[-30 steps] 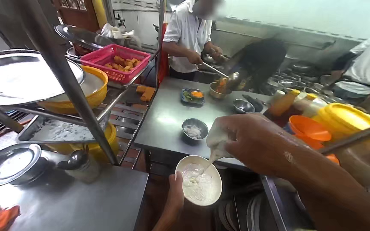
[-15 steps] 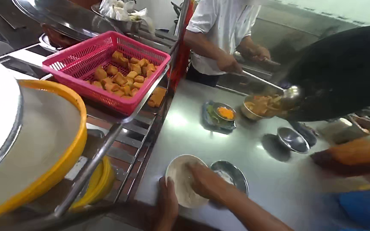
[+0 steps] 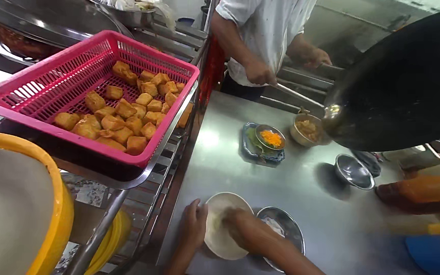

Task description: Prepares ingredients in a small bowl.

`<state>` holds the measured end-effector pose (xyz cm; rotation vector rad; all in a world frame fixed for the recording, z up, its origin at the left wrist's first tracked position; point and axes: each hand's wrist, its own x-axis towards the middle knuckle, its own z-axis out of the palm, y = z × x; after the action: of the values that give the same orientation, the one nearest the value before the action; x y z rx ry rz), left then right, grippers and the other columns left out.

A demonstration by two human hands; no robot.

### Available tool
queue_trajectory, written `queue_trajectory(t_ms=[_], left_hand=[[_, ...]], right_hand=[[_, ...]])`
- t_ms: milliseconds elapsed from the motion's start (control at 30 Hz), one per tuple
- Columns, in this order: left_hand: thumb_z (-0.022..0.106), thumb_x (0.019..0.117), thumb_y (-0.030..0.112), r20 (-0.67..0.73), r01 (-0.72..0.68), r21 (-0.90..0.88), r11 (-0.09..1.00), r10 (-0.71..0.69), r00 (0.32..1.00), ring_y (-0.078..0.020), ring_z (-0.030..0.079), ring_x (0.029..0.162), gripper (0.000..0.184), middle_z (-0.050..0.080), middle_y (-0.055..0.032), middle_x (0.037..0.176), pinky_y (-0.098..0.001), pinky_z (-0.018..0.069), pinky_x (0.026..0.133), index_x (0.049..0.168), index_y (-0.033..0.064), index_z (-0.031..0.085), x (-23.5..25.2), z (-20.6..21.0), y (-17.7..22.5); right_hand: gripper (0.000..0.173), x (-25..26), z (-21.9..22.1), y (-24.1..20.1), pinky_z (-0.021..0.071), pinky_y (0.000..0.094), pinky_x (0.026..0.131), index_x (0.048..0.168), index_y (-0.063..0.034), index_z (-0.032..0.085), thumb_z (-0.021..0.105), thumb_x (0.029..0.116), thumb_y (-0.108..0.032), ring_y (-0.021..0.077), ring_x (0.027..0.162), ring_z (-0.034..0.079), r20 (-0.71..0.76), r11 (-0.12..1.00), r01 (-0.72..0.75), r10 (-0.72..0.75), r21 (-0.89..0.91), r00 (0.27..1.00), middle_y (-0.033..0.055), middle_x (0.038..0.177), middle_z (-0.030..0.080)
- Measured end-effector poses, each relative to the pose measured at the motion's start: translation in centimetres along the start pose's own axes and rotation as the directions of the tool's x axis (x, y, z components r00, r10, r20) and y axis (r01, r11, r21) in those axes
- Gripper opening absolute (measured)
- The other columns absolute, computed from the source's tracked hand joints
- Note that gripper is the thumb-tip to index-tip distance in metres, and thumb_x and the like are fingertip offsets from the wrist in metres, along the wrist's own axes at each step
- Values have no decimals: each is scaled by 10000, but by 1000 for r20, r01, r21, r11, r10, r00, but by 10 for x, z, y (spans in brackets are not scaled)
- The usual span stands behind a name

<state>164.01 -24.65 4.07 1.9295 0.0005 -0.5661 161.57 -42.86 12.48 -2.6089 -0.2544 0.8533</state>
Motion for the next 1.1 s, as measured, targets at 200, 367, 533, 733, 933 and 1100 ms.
queue_trajectory(t_ms=[200, 367, 533, 733, 933, 1100], left_hand=[[307, 1128, 313, -21, 132, 22, 991, -131, 991, -356, 516, 1367, 524, 569, -274, 1401, -482, 374, 1177, 1406, -56, 554, -28, 26, 19], [329, 1123, 317, -83, 154, -39, 987, -157, 984, -336, 560, 1308, 511, 602, -254, 1344, -467, 421, 1138, 1380, -47, 580, -43, 35, 16], [322, 1126, 329, -63, 153, -18, 988, -154, 986, -331, 555, 1307, 514, 597, -250, 1346, -469, 419, 1132, 1354, -35, 604, -35, 33, 20], [305, 1129, 339, -55, 189, -155, 970, -199, 978, -342, 560, 1302, 514, 581, -254, 1373, -501, 441, 1109, 1390, -13, 574, -31, 46, 22], [293, 1132, 342, -17, 235, -256, 938, -247, 969, -342, 567, 1298, 513, 556, -262, 1400, -505, 466, 1091, 1439, 6, 531, -40, 52, 22], [311, 1136, 322, 29, 266, -347, 899, -273, 962, -309, 679, 1124, 487, 565, -259, 1353, -448, 614, 898, 1454, 17, 517, -42, 51, 21]], right_hand=[[519, -1, 19, -19, 461, 571, 1068, 1424, 34, 510, 624, 937, -103, 459, 1283, 546, 10, 906, -398, 401, 142, 916, 312, 1375, 539], [447, 17, 13, -11, 438, 541, 1098, 1362, -47, 606, 532, 1018, -323, 356, 1300, 569, -147, 914, -395, 404, 90, 903, 194, 1341, 626], [360, 7, 1, 1, 387, 582, 1132, 1321, -33, 657, 615, 977, -134, 402, 1327, 534, 101, 1000, -7, 9, -26, 995, 228, 1351, 621], [575, 8, -6, -5, 429, 591, 1084, 1483, 29, 458, 622, 935, -25, 456, 1306, 524, 75, 968, -250, 247, 28, 966, 311, 1407, 517], [638, 18, 22, 0, 444, 578, 1084, 1470, 107, 380, 648, 935, -115, 481, 1317, 514, -21, 850, -527, 527, 7, 850, 354, 1418, 474], [160, -14, -47, -27, 516, 551, 877, 1060, 9, 714, 598, 973, -59, 352, 986, 664, -24, 942, -294, 302, 161, 953, 206, 1015, 692]])
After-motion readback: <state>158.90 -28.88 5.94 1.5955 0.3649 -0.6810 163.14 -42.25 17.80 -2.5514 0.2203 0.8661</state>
